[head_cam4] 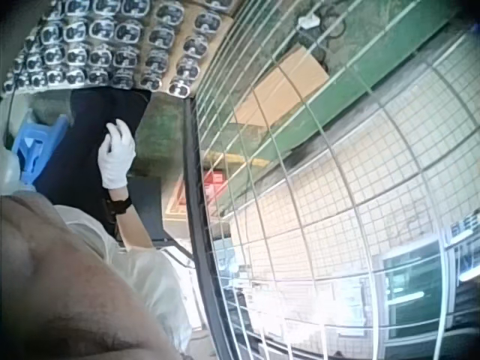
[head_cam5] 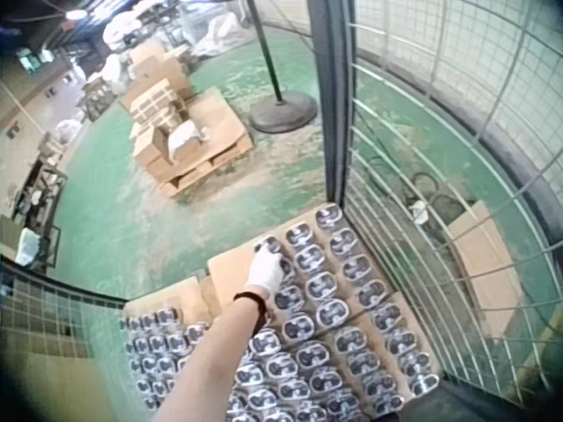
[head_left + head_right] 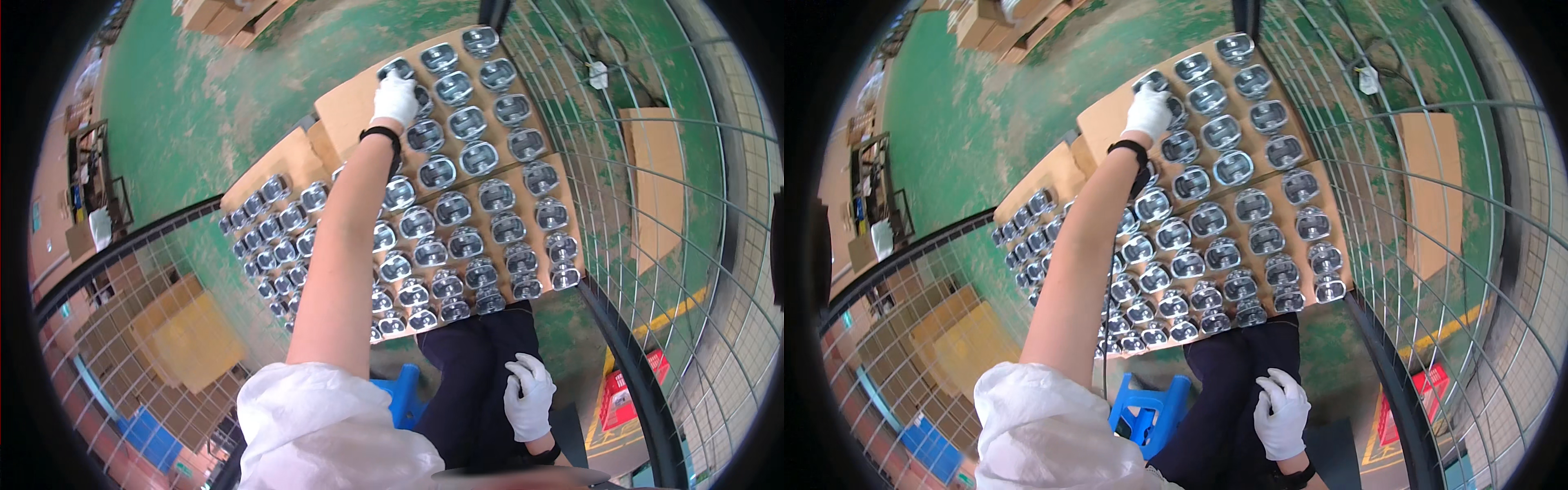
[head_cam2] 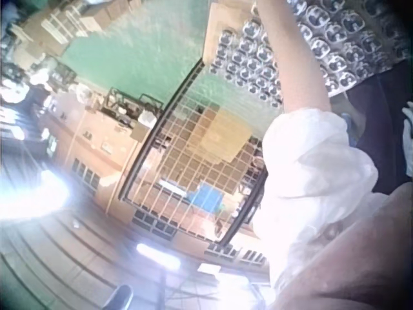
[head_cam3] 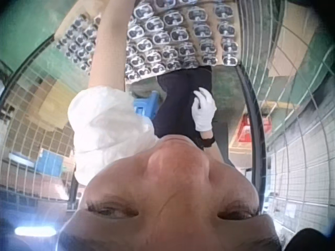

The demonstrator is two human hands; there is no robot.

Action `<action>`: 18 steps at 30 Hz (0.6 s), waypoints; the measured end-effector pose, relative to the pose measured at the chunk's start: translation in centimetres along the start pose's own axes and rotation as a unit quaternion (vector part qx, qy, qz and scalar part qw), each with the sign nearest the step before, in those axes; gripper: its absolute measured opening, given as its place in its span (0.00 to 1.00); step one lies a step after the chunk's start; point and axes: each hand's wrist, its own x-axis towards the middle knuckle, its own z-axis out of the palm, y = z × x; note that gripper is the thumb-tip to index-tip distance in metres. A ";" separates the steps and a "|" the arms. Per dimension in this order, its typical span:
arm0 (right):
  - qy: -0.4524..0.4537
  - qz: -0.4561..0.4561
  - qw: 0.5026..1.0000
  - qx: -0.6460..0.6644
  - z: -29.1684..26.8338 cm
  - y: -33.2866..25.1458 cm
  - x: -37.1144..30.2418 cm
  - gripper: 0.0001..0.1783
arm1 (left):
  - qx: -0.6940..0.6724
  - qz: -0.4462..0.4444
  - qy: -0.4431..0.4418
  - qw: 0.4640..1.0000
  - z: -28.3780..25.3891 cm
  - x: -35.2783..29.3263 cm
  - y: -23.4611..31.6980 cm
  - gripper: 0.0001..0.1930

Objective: Inspecting and organizing metal pistons at a workstation in a fabrication facility.

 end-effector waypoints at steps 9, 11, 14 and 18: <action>-0.035 -0.051 0.998 -0.031 1.9 -1.9 -0.8 0.15 | -0.169 0.022 0.227 0.959 -2.3 -10.0 3.6 0.21; -0.054 -0.070 0.995 -0.039 2.6 -2.3 -1.7 0.15 | -0.225 0.010 0.210 0.951 -2.8 -17.3 5.2 0.23; -0.094 -0.091 0.989 -0.072 3.9 -2.8 -3.2 0.14 | -0.278 -0.030 0.110 0.954 -4.3 -30.8 7.7 0.24; -0.136 -0.137 0.970 -0.149 5.2 -2.9 -5.1 0.12 | -0.258 -0.134 -0.110 0.950 -7.6 -48.9 10.0 0.21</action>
